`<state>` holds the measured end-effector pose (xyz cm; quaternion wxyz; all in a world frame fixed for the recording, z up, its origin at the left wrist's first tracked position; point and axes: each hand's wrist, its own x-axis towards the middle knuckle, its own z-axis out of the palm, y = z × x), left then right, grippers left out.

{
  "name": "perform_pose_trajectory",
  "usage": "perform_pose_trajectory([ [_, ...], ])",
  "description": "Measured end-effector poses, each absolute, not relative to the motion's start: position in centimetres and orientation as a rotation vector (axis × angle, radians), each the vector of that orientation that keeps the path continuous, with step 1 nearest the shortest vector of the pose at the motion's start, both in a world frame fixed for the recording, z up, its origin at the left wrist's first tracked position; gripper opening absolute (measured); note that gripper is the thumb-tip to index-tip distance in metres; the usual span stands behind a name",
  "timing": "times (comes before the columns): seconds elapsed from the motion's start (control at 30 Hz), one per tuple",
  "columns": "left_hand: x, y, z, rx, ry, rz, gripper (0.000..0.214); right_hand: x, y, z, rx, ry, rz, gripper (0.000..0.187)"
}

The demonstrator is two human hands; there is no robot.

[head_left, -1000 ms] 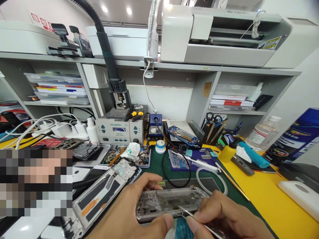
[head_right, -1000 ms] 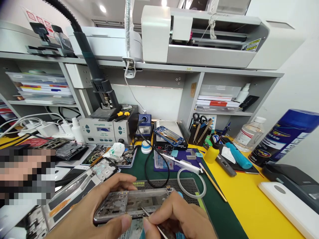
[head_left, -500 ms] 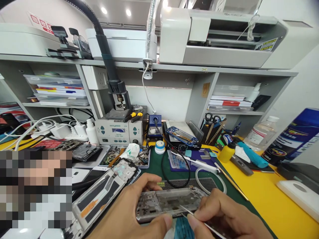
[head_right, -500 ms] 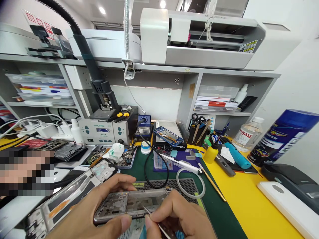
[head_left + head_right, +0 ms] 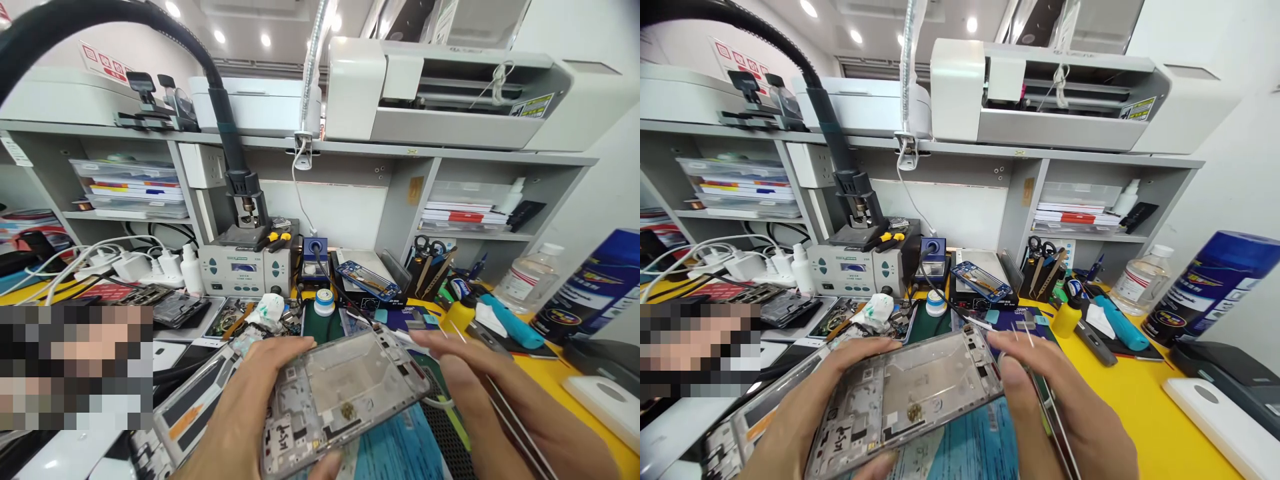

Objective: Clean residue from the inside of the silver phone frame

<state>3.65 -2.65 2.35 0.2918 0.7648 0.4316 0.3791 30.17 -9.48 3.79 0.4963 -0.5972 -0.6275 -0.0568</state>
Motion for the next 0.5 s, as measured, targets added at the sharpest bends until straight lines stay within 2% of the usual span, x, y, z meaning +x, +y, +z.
perform_pose_trajectory([
  [0.07, 3.4, -1.8, 2.1, 2.091, 1.116, 1.026, 0.037, 30.8, -8.5, 4.1, -1.463, -1.515, 0.185, 0.029],
  [0.17, 3.2, -1.7, 1.3, 2.177, 1.045, 1.084, 0.034, 30.2, -7.6, 4.4, -1.348, -0.986, 0.923, 0.036],
  [0.23, 3.2, -2.2, 0.7, 2.323, 0.934, 1.207, 0.036, 29.3, -7.5, 4.5, -1.249, -0.681, 1.227, 0.040],
  [0.37, 3.8, -2.5, -0.4, 2.571, 0.737, 1.387, 0.056, 28.4, -7.6, 4.5, -1.288, -0.527, 1.309, 0.052],
  [0.5, 4.3, -2.1, -0.6, 2.616, 0.720, 1.386, 0.061, 28.8, -7.6, 4.5, -1.283, -0.461, 1.280, 0.058],
])
